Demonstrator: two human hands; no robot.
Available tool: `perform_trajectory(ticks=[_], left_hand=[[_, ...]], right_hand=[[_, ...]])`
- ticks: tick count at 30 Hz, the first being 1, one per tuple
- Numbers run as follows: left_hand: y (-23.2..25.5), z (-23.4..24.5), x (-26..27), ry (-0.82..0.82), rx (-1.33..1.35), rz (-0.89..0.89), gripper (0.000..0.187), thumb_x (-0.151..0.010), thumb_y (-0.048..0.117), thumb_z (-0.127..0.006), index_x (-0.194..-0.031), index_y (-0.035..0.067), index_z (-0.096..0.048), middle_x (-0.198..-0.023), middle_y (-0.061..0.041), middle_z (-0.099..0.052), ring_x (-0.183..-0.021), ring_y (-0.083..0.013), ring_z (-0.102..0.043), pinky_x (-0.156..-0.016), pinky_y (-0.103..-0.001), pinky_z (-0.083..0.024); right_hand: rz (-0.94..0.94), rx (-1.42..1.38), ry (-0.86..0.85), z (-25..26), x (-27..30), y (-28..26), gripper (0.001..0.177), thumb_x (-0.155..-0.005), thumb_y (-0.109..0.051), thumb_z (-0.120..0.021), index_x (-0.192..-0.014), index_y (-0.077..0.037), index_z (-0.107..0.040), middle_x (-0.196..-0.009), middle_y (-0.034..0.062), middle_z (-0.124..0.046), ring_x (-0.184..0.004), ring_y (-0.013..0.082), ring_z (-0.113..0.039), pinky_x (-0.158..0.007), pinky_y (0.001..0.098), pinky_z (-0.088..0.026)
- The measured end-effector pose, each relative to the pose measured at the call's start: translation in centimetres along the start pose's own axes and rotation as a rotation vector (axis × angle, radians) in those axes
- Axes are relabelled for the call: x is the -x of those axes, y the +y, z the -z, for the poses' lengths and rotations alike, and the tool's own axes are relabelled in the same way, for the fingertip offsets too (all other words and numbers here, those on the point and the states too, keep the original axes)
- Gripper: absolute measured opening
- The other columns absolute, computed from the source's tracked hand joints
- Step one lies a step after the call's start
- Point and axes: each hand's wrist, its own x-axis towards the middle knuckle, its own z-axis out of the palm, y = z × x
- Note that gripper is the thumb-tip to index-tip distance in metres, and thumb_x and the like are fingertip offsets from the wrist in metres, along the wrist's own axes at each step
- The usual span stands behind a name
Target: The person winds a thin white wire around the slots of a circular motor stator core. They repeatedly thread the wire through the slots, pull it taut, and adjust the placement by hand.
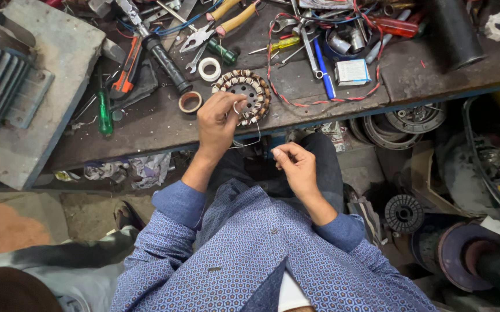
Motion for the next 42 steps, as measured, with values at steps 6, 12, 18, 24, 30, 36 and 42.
perform_trajectory(ticks=[6,12,18,24,30,36,42], left_hand=[[0.0,0.1,-0.2,-0.004,0.013,-0.009,0.01,-0.094,0.002,-0.075,-0.104,0.001,-0.074,-0.09,-0.009,-0.071,-0.077,-0.0195,-0.066,-0.068,-0.031,-0.05],[-0.9,0.4,0.2,-0.008,0.077,-0.015,0.011,-0.093,0.003,-0.076,-0.104,0.001,-0.074,-0.094,-0.01,-0.073,-0.083,-0.0202,-0.069,-0.073,-0.03,-0.052],[-1.0,0.7,0.2,-0.026,0.123,0.051,0.012,-0.093,0.003,-0.077,-0.105,0.001,-0.075,-0.093,-0.011,-0.074,-0.082,-0.0207,-0.069,-0.073,-0.03,-0.051],[-0.3,0.7,0.2,-0.018,0.07,-0.013,0.012,-0.093,0.003,-0.077,-0.105,0.002,-0.076,-0.095,-0.01,-0.073,-0.086,-0.0209,-0.069,-0.074,-0.03,-0.052],[-0.1,0.9,0.2,-0.027,0.086,-0.022,0.01,-0.093,0.004,-0.078,-0.102,0.002,-0.076,-0.097,-0.01,-0.072,-0.088,-0.0203,-0.069,-0.075,-0.03,-0.052],[-0.4,0.9,0.4,-0.045,0.129,-0.015,0.009,-0.093,0.005,-0.078,-0.101,0.002,-0.076,-0.097,-0.01,-0.073,-0.088,-0.0194,-0.069,-0.076,-0.03,-0.053],[-0.6,0.9,0.5,-0.055,0.077,-0.033,0.009,-0.092,0.006,-0.079,-0.1,0.002,-0.076,-0.097,-0.009,-0.074,-0.09,-0.0218,-0.068,-0.079,-0.032,-0.053]], right_hand=[[-0.007,-0.034,-0.003,0.0,0.1,0.4,0.013,-0.098,-0.013,-0.071,-0.097,-0.001,-0.073,-0.083,-0.0004,-0.066,-0.07,0.0056,-0.061,-0.064,0.0217,-0.05],[-0.029,-0.013,-0.01,-0.2,0.3,0.7,0.014,-0.098,-0.015,-0.071,-0.097,-0.001,-0.073,-0.081,-0.0009,-0.067,-0.07,0.0054,-0.061,-0.064,0.0219,-0.051],[-0.034,0.003,-0.017,-0.3,0.3,0.9,0.014,-0.098,-0.016,-0.071,-0.097,-0.001,-0.072,-0.08,-0.0008,-0.067,-0.069,0.0053,-0.062,-0.063,0.0218,-0.051],[-0.048,0.014,-0.025,-0.5,0.6,1.1,0.015,-0.098,-0.015,-0.071,-0.097,-0.001,-0.073,-0.08,-0.0005,-0.068,-0.068,0.0053,-0.061,-0.062,0.0217,-0.05],[-0.057,0.014,-0.022,-0.4,0.7,1.4,0.015,-0.098,-0.015,-0.07,-0.097,-0.001,-0.073,-0.08,-0.0005,-0.068,-0.068,0.0049,-0.061,-0.062,0.0213,-0.05],[-0.071,0.005,-0.022,-0.3,0.6,1.8,0.014,-0.099,-0.014,-0.07,-0.098,0.0,-0.072,-0.079,-0.0003,-0.068,-0.067,0.0048,-0.061,-0.062,0.0212,-0.05],[-0.081,0.002,-0.027,-0.4,0.5,2.0,0.014,-0.099,-0.014,-0.069,-0.098,0.0,-0.073,-0.078,-0.0005,-0.068,-0.067,0.0048,-0.061,-0.062,0.0213,-0.05]])
